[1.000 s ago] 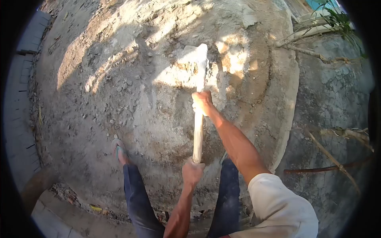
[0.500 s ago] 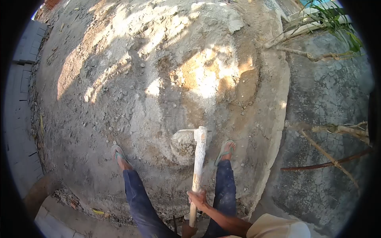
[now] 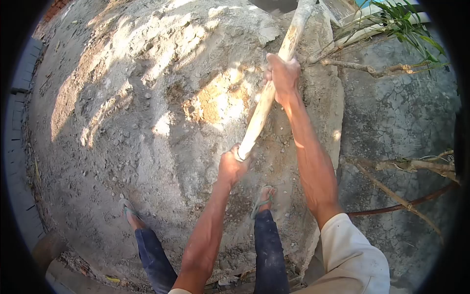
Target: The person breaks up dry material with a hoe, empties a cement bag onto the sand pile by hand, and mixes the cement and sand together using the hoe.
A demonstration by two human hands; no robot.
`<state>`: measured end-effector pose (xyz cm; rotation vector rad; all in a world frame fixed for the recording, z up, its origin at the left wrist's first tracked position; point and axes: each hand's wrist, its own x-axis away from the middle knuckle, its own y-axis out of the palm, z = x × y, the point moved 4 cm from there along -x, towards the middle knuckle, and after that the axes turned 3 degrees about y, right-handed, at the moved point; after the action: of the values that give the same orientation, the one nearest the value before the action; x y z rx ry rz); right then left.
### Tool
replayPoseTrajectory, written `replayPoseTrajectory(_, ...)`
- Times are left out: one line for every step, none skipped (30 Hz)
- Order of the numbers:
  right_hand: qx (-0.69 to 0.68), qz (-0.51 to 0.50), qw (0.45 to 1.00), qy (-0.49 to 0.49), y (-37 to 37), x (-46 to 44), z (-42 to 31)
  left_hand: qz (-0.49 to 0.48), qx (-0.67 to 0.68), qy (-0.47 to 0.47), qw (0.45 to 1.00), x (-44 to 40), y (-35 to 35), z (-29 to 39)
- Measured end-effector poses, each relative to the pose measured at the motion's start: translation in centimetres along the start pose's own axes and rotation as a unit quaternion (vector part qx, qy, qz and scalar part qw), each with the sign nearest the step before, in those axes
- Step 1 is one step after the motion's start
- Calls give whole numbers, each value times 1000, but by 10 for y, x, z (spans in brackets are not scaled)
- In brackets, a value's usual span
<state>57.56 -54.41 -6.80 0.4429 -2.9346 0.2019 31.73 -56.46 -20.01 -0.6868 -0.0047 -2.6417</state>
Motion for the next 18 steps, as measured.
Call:
replayPoseTrajectory(17,-2,1000,14,2,-34,7,-4,65,17,998,-20,1,13)
replayPoseTrajectory(57,25,997,38,2,-61,27,-4,65,17,998,-28,5,16)
replayPoseTrajectory(58,23,997,41,1,-74,51,-29,92,-36,995,-32,12,12)
replayPoseTrajectory(120,20,989,88,-1,-81,81,-54,119,-91,987,-31,19,4)
replayPoseTrajectory(181,16,974,134,0,-84,106,-52,119,-96,987,-27,25,-6)
replayPoseTrajectory(180,14,974,136,1,-75,122,-54,66,-113,990,-17,32,-21)
replayPoseTrajectory(191,23,967,170,-5,-54,137,-59,15,-131,990,-3,43,-36)
replayPoseTrajectory(198,33,959,199,-8,-42,149,-58,15,-131,990,8,56,-45)
replayPoseTrajectory(239,22,951,194,-13,-38,170,-47,65,-167,983,26,69,-55)
replayPoseTrajectory(280,12,941,189,-20,-32,193,-35,115,-201,972,45,76,-64)
replayPoseTrajectory(285,1,937,201,-21,-21,209,-33,116,-198,973,60,67,-48)
replayPoseTrajectory(290,-8,932,216,-28,-3,230,-33,132,-237,962,85,56,-27)
replayPoseTrajectory(223,-22,936,272,-33,22,252,-33,147,-275,950,108,47,-15)
replayPoseTrajectory(154,-39,933,322,-33,46,268,-31,108,-270,956,125,46,-39)
replayPoseTrajectory(167,8,922,349,-26,81,258,-31,68,-269,960,145,38,-57)
replayPoseTrajectory(76,-32,959,270,-39,103,292,-31,33,-280,959,170,33,-74)
replayPoseTrajectory(106,4,949,297,-33,131,283,-30,-3,-286,958,190,22,-81)
replayPoseTrajectory(141,-10,928,345,-30,155,276,-36,-48,-270,961,213,14,-95)
